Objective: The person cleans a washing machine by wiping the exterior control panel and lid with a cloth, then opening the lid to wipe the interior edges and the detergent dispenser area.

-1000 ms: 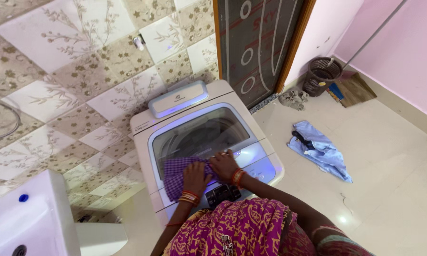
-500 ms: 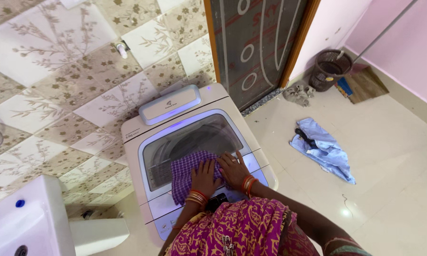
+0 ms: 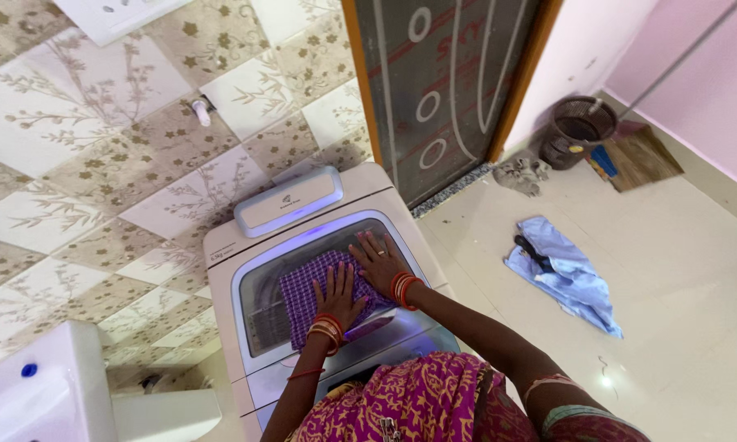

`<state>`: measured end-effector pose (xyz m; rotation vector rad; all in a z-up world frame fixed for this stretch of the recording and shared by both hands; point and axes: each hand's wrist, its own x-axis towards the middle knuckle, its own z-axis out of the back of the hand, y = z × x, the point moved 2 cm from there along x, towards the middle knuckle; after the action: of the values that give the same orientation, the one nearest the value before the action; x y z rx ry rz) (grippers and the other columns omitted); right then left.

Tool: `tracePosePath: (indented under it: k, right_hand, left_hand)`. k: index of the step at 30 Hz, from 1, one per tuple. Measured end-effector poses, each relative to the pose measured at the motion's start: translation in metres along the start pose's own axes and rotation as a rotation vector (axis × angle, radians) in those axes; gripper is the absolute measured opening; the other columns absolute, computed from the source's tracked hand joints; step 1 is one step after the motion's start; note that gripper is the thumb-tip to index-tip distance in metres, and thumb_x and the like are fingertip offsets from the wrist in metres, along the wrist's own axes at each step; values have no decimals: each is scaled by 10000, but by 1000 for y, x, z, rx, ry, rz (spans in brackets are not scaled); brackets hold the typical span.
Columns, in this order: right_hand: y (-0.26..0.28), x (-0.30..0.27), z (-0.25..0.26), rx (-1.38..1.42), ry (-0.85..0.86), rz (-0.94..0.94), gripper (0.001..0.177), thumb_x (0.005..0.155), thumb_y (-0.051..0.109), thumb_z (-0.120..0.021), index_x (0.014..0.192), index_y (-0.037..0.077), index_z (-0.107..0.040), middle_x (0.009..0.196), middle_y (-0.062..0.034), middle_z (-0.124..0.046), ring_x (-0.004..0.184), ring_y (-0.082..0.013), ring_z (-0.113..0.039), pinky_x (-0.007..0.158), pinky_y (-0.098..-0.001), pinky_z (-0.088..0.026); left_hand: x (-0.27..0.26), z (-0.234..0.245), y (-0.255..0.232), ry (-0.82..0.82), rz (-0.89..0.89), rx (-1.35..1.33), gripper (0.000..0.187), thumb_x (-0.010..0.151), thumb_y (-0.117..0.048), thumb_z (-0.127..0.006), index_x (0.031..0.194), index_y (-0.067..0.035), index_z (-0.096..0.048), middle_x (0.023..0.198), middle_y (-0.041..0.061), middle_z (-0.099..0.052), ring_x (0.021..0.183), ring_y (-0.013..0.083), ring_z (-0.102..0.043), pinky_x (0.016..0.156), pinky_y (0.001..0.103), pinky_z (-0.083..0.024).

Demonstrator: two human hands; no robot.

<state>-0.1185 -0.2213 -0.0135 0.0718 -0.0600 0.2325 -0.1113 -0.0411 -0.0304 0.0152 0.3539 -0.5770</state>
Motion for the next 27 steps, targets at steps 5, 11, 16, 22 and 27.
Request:
tracePosePath:
  k: [5,11,16,22,27]
  right_hand:
    - [-12,45,7,-30,-53,15,681,1049,450,-433,1635,224,-170,1702,-169,-80,1572,-347,-81,1206,-652,-84]
    - [-42,104,-14,-32,-137,-71,650,1030,481,-424,1627,342,-210,1726,-140,-94,1583,-337,-94,1197,-686,-61]
    - [-86,111,-25,30,-179,-174,591,1053,486,-436,1596,285,-316,1701,-58,-185,1563,-306,-146,1204,-710,-88]
    - [-99,53,-12,-134,-294,-92,561,958,229,-547,1513,190,-473,1628,-48,-367,1467,-284,-361,1116,-618,-296]
    - [-73,8,6,-13,-206,-33,565,913,154,-573,1461,36,-503,1358,-119,-520,1230,-293,-501,992,-455,-400]
  left_hand:
    - [27,24,13,-86,71,31,922,978,-709,-344,1660,-206,18,1738,79,79,1584,327,105,1208,654,69]
    - [75,44,25,-157,105,4,909,976,-703,-358,1655,-211,-7,1730,75,66,1583,317,98,1209,660,57]
    - [111,51,9,-245,92,22,906,968,-671,-392,1658,-206,-34,1735,87,46,1580,339,95,1194,677,50]
    - [120,42,-24,-329,60,-1,853,997,-593,-394,1651,-155,-67,1725,126,30,1575,373,81,1178,701,65]
    - [101,24,-37,-346,-27,76,807,1023,-514,-391,1659,-114,-96,1742,99,-17,1595,344,46,1198,696,62]
